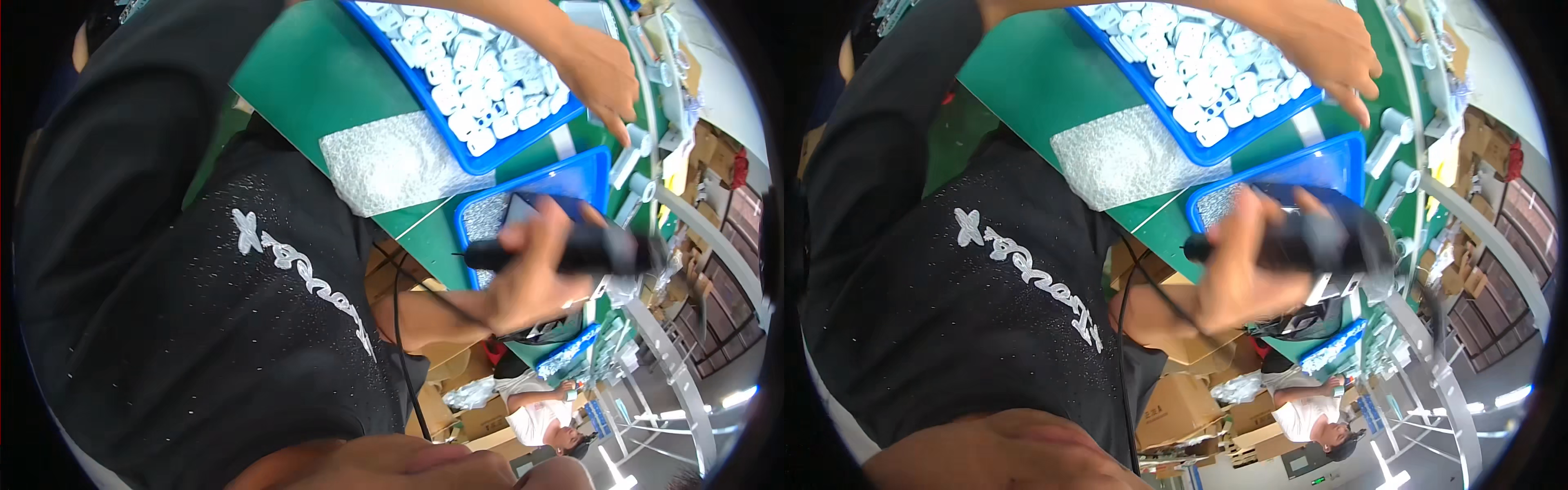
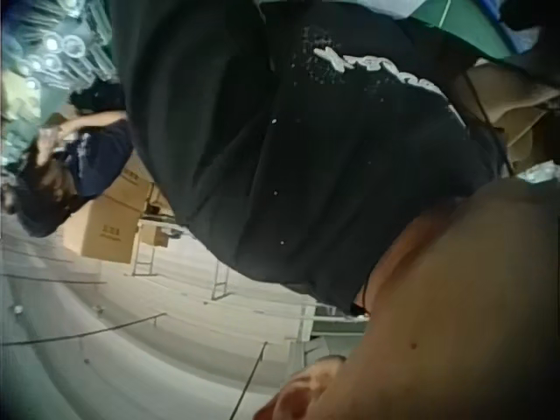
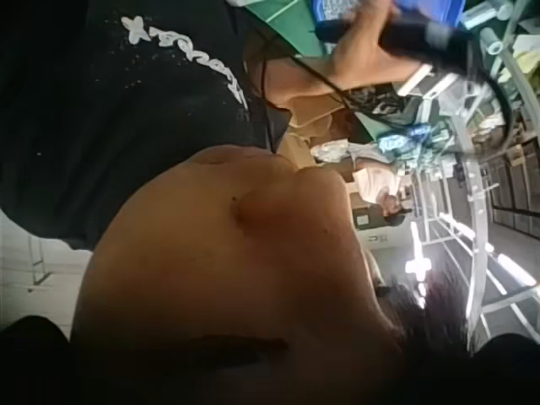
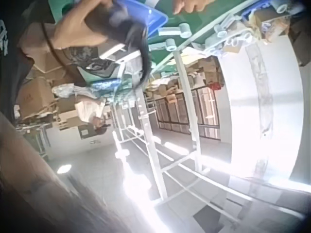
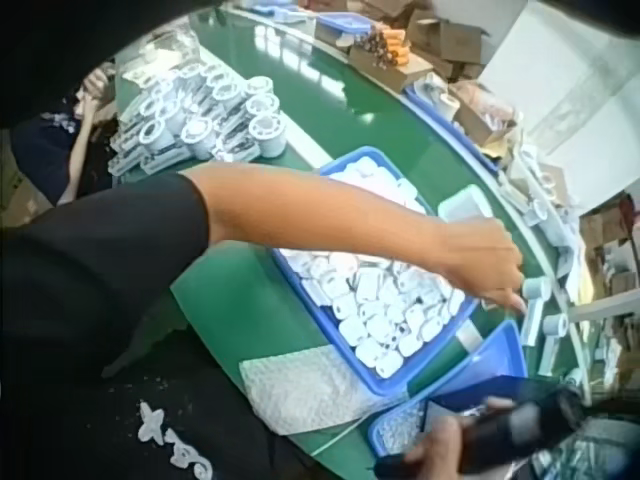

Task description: Assemble small plastic electronic housings using an electric screwdriver on a production line.

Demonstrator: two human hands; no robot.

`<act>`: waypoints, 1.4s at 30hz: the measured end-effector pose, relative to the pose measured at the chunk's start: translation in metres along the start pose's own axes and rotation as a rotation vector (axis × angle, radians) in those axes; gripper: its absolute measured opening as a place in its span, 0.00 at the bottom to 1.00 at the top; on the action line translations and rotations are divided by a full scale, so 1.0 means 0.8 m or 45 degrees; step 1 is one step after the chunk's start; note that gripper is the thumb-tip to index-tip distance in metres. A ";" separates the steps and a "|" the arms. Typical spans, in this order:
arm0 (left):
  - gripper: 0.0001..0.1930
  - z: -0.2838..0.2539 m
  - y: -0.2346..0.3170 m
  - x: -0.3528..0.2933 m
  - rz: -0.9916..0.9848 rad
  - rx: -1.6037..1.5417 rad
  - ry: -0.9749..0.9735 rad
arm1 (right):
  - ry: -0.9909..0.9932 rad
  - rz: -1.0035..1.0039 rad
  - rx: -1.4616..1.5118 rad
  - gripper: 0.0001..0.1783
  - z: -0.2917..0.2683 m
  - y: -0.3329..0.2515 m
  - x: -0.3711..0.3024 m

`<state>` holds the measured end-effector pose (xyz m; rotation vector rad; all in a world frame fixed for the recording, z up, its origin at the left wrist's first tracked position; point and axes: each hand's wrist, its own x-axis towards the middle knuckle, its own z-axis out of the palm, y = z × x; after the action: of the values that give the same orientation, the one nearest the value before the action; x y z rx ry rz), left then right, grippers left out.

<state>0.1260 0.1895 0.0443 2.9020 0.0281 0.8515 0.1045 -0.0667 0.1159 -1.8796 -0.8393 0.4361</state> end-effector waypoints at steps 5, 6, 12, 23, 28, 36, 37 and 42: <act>0.22 0.096 -0.113 0.035 0.170 0.491 -0.082 | -0.362 -0.076 -0.782 0.29 0.074 0.032 0.030; 0.20 0.091 -0.131 0.024 0.108 0.616 -0.128 | -0.411 -0.152 -0.890 0.30 0.085 0.034 0.034; 0.14 -0.051 -0.053 -0.073 -0.297 0.453 0.748 | -0.400 -0.121 -1.005 0.34 0.100 0.050 0.043; 0.30 -0.163 0.034 -0.416 -1.188 0.668 0.450 | -0.316 -0.231 -0.815 0.23 0.079 0.040 0.049; 0.23 -0.186 0.076 -0.370 -1.046 -0.578 1.371 | -0.511 0.039 0.107 0.26 0.059 0.024 0.061; 0.35 -0.160 0.164 -0.234 -0.763 -1.836 0.387 | -0.624 0.159 0.997 0.44 0.018 0.014 0.001; 0.33 -0.146 0.175 -0.223 -0.735 -1.874 0.353 | -0.541 0.152 1.046 0.44 0.018 0.008 -0.010; 0.23 -0.101 0.207 -0.178 -0.354 -1.709 0.108 | -0.355 0.132 0.724 0.39 -0.004 0.013 -0.045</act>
<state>-0.0401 0.0269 0.0549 1.5575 -0.0943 0.5695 0.0853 -0.0971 0.1054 -1.3525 -0.7029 0.9140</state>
